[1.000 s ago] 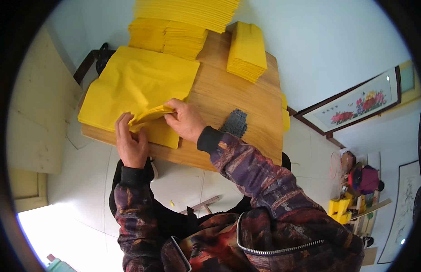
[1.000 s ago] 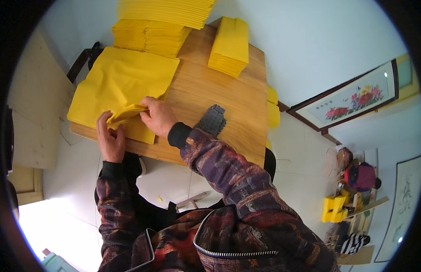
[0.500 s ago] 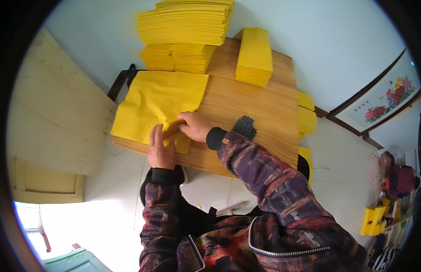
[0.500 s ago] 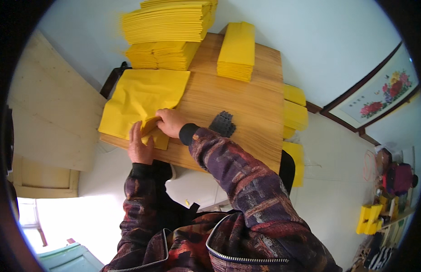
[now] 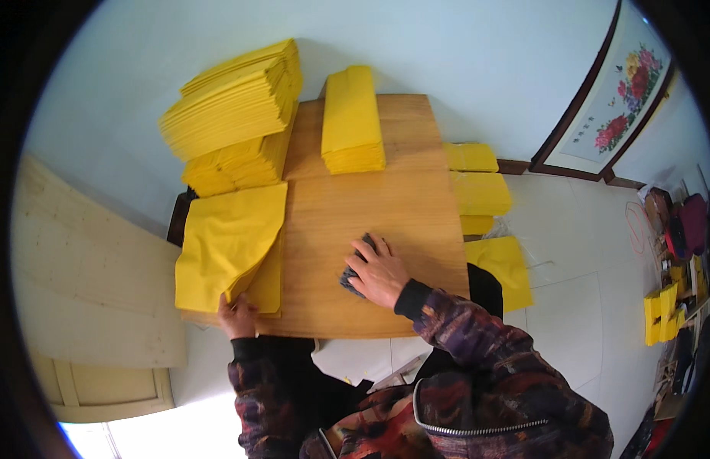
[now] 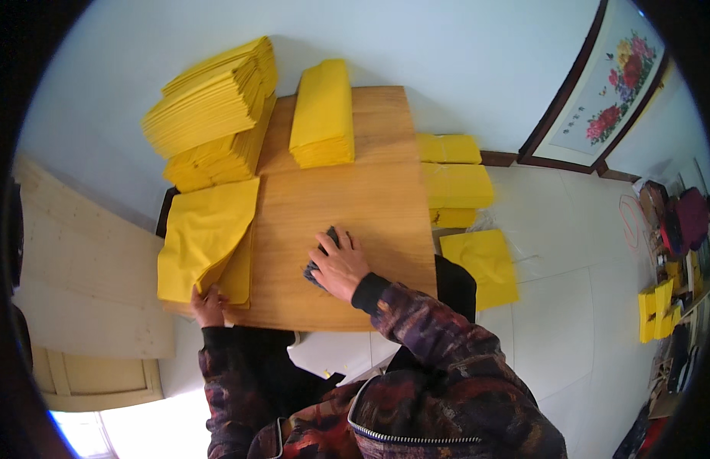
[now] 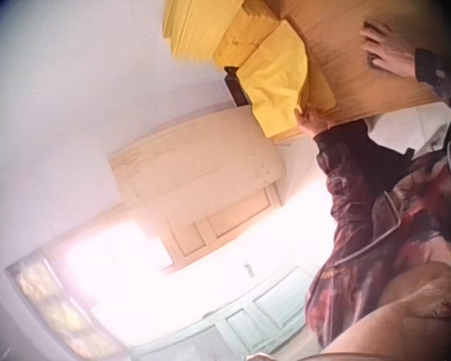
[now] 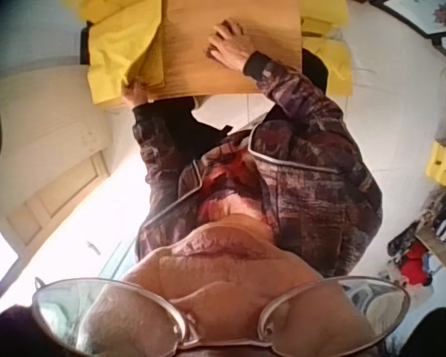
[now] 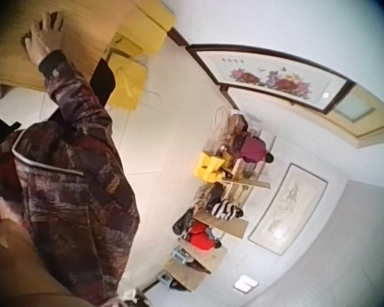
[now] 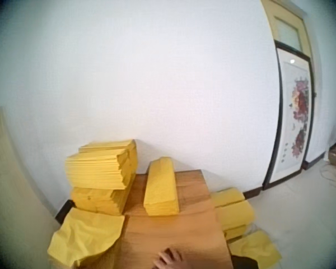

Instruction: The person folds yellow paper sheets by hand on a low wooden table, smoothing creases and stacking the folded sheets into a growing pile. The person also rolls a stack of folded sheets into a tight cylinder and places it aside.

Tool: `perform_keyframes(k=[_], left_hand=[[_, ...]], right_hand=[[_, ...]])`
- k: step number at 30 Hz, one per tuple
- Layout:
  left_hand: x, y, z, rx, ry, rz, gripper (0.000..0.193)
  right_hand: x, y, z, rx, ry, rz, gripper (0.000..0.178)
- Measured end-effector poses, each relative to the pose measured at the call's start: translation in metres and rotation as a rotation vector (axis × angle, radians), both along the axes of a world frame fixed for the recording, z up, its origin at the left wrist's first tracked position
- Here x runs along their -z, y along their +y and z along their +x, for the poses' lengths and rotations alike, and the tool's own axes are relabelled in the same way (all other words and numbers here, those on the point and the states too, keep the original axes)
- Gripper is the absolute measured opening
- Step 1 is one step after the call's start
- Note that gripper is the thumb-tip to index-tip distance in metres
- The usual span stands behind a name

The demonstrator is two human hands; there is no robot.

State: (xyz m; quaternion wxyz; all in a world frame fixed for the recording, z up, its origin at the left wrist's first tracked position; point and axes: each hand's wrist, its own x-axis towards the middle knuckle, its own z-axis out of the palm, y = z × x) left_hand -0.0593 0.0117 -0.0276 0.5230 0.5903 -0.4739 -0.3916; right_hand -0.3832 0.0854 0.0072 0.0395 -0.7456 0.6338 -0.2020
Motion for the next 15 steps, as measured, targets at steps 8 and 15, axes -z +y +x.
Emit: perform_keyframes(k=[8, 15], left_hand=[[-0.069, -0.034, 0.005, 0.1, -0.202, -0.39, 0.013], [-0.126, -0.032, -0.012, -0.025, -0.494, -0.468, 0.011]], right_hand=[[0.029, -0.097, -0.179, 0.08, 0.063, -0.172, 0.03], [0.006, -0.178, -0.218, 0.372, 0.011, -0.389, 0.024]])
